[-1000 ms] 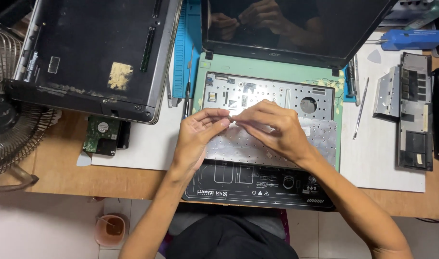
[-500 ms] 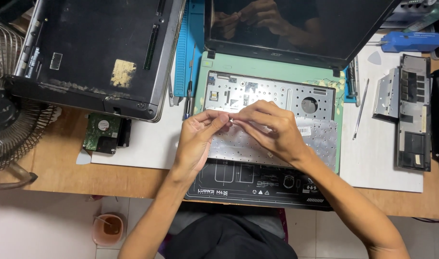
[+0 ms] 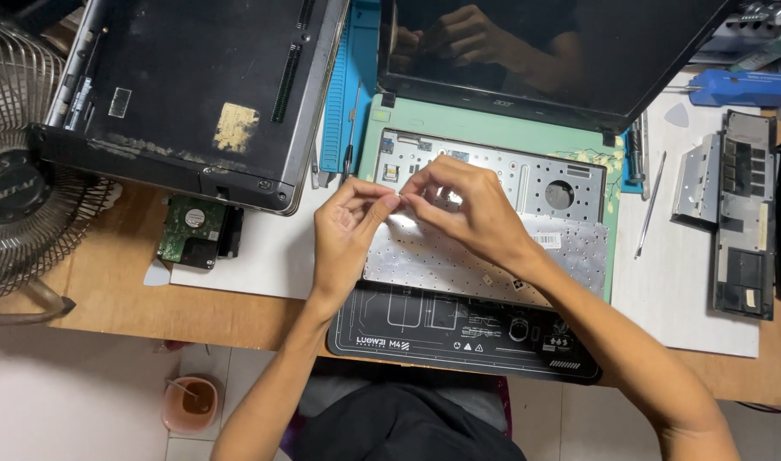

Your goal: The person is disassembling a laptop, involving unscrewing the base, removing the keyboard, and prying off the top palmrest casing.

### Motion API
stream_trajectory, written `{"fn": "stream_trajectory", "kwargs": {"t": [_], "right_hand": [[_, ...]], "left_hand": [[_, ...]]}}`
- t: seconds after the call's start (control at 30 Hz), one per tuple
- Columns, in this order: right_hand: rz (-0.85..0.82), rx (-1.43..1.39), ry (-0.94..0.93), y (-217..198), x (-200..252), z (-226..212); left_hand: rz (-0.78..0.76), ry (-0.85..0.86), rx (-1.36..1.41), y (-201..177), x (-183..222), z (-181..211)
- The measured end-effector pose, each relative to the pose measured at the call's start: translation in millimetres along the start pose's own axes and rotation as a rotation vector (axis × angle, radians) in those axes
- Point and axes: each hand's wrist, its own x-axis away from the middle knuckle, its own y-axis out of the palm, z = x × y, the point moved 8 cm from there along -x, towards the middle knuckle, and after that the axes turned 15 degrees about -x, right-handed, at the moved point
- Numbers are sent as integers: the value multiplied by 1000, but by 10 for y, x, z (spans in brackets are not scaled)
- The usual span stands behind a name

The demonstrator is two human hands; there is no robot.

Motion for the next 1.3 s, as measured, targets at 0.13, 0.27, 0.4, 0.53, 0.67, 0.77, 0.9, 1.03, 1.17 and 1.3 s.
{"fn": "stream_trajectory", "kwargs": {"t": [0.13,0.27,0.4,0.53,0.67,0.77,0.9,1.03,1.17,1.3], "right_hand": [[-61,241,-176,170,-368,-34],[-91,605,-358,475,-781,225],[-62,717,-409,712,-1036,580],[-87,841,-399,866,-1160,870],[-90,916,-381,915,-1171,854],[-75,900,-398,915,-1177,842],[-85,867,-417,866,-1177,835],[-66,770,-424,708,-1125,631],[-111,645,-385,415,-901,196],[-231,617,-274,101,-436,-80]], "left_hand": [[149,190,-356,-261,-41,21],[256,237,-589,-421,-41,-12],[303,248,-653,-485,-27,-65],[337,235,-678,-525,-40,-120],[326,238,-678,-511,-62,-138],[324,242,-668,-499,-44,-159],[324,255,-675,-476,-19,-123],[323,272,-682,-468,-3,-98],[315,327,-708,-453,9,-100],[284,357,-705,-428,-21,-85]]}}
